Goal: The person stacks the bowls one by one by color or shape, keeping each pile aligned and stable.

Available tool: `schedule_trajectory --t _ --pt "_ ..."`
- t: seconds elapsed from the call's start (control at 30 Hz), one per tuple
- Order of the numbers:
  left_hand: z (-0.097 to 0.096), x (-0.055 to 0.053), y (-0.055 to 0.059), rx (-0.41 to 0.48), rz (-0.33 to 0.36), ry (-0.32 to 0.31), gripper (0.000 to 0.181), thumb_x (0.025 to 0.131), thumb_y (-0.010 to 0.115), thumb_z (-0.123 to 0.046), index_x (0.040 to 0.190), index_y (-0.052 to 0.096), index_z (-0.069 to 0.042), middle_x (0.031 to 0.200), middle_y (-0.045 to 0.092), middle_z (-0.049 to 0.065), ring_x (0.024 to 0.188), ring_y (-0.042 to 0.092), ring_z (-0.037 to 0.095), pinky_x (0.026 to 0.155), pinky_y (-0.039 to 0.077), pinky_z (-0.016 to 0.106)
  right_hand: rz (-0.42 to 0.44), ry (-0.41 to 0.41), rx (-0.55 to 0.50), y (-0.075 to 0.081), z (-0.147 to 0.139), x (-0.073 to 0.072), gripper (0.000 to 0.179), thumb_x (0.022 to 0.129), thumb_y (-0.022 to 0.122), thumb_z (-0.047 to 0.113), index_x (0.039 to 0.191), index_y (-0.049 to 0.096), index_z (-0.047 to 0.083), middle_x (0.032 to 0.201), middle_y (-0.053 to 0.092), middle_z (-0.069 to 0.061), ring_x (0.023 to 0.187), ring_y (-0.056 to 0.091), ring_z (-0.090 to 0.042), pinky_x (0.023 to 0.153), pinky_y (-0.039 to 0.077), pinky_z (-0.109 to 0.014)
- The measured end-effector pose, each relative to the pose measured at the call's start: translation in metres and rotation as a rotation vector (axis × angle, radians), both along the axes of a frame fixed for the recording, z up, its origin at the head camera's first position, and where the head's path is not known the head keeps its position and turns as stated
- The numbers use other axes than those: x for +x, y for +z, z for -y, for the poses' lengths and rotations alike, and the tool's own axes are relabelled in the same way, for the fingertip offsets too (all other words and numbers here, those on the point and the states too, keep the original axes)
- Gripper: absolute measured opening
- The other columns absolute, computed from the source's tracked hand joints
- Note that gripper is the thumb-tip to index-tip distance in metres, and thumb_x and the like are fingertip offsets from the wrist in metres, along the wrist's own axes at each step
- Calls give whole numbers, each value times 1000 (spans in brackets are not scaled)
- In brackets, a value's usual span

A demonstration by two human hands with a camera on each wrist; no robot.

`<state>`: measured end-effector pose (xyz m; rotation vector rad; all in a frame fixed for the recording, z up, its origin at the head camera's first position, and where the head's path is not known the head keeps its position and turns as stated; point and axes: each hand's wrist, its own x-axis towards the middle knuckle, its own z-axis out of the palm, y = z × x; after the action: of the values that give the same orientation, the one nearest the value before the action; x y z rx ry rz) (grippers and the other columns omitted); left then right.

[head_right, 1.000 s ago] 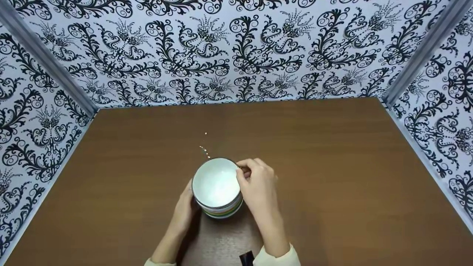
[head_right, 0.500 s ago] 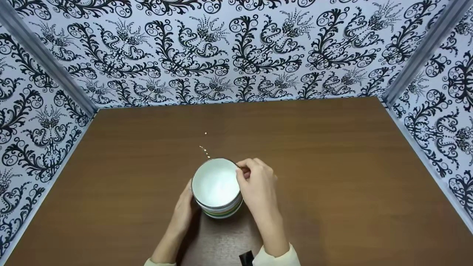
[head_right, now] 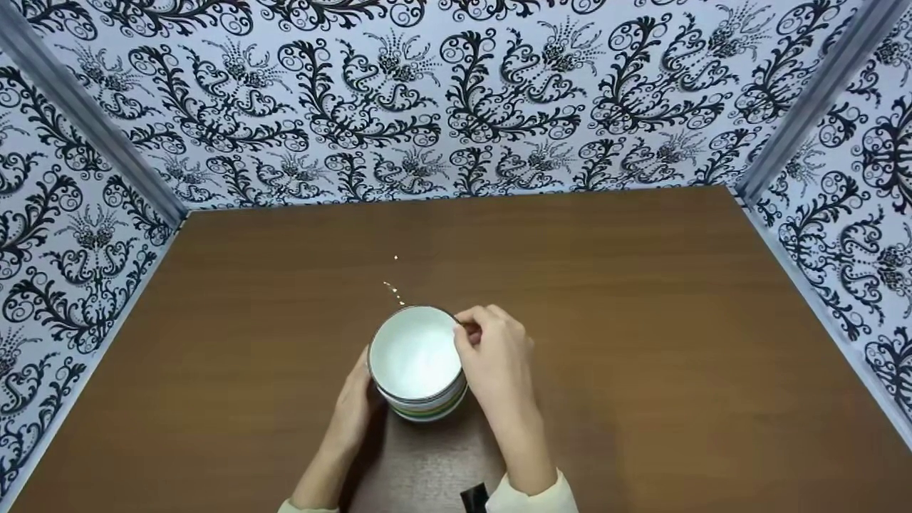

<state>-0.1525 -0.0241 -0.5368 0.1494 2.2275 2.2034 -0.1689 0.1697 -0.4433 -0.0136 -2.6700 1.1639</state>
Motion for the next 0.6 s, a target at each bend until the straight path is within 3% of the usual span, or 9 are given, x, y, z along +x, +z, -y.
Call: schedule_trajectory --t 0.6 --pt "0 0 3 6 11 -7 46 110 26 -20 149 42 -3 155 45 12 149 32 27 126 21 46 -16 -1 9 -1 -1 -2 8 88 73 9 95 78 10 87 72 -3 77 63 -14 68 52 -18"
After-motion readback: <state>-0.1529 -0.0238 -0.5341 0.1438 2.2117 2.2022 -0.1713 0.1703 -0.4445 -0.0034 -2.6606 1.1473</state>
